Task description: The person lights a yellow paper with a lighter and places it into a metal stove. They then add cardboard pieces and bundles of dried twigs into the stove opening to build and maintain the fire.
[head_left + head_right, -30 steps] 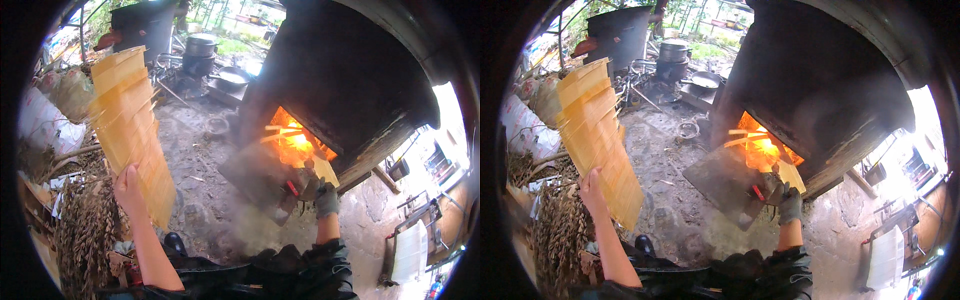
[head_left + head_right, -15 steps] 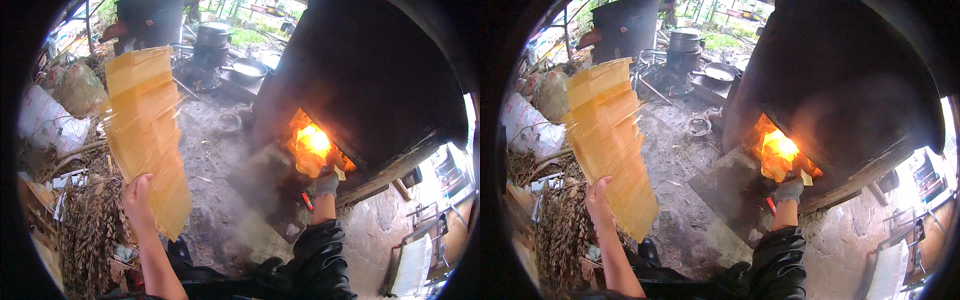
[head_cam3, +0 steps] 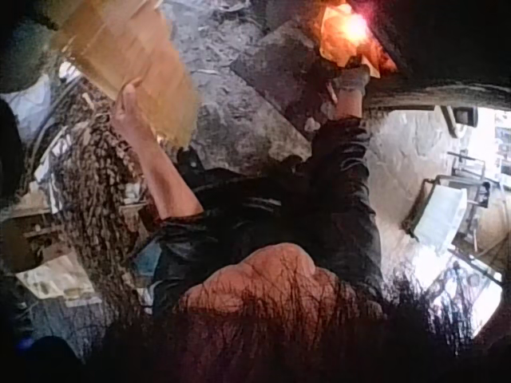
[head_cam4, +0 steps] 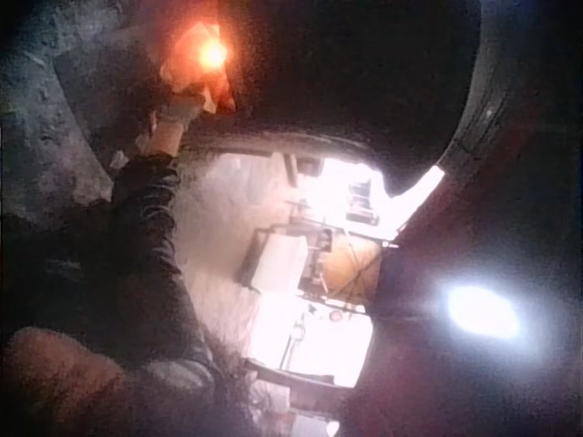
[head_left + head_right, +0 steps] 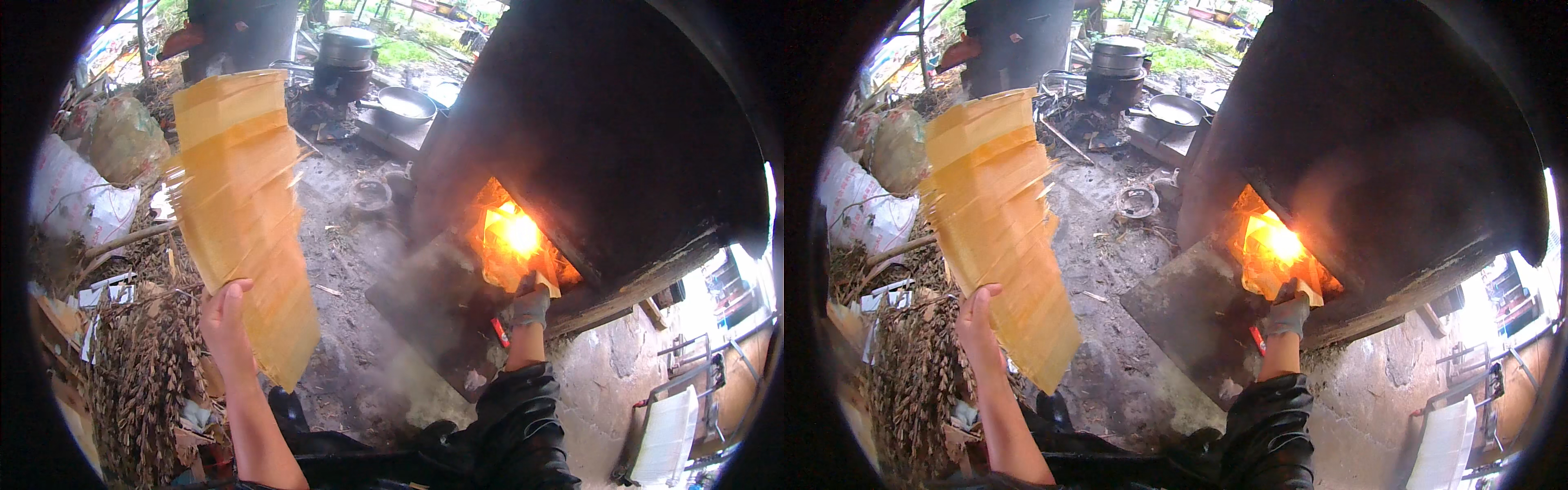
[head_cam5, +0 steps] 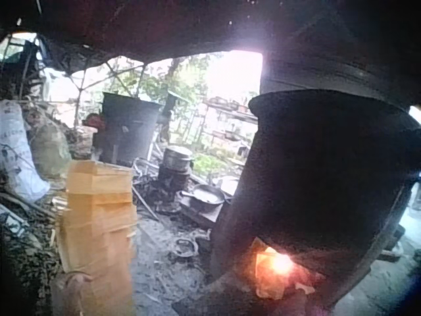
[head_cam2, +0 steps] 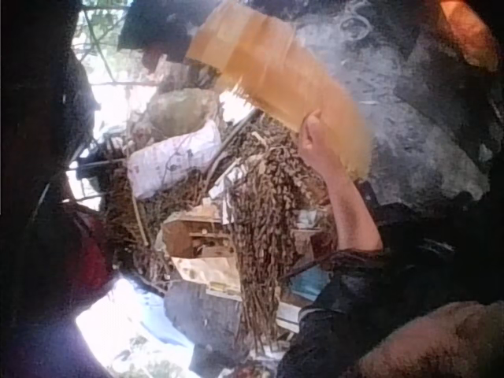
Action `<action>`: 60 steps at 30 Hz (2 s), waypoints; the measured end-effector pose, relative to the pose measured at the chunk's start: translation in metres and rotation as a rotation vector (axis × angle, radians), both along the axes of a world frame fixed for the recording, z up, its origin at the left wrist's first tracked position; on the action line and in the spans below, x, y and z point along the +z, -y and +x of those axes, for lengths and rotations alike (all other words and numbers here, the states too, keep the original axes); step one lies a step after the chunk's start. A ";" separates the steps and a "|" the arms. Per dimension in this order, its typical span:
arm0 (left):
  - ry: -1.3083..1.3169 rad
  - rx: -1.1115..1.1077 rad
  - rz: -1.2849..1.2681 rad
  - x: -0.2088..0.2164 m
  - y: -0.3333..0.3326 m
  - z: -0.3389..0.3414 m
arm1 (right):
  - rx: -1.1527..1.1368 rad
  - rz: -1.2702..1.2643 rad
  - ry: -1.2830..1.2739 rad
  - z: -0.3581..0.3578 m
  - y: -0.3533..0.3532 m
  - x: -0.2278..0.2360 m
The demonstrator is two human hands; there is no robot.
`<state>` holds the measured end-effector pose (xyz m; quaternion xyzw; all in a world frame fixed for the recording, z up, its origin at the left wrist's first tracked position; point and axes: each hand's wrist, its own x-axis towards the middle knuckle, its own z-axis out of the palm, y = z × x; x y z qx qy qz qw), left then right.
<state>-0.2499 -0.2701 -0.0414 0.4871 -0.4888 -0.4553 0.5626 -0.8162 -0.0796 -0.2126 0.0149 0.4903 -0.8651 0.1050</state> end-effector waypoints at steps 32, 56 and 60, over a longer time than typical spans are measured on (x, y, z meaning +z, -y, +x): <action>0.001 -0.011 -0.006 -0.005 0.004 -0.009 | 0.697 1.501 -0.939 0.110 -0.010 0.092; 0.042 -0.062 0.009 -0.014 0.016 -0.035 | 0.588 1.970 -0.800 0.053 0.034 0.084; 0.126 -0.052 0.017 -0.009 0.014 -0.041 | 0.570 2.001 -0.806 0.056 0.032 0.087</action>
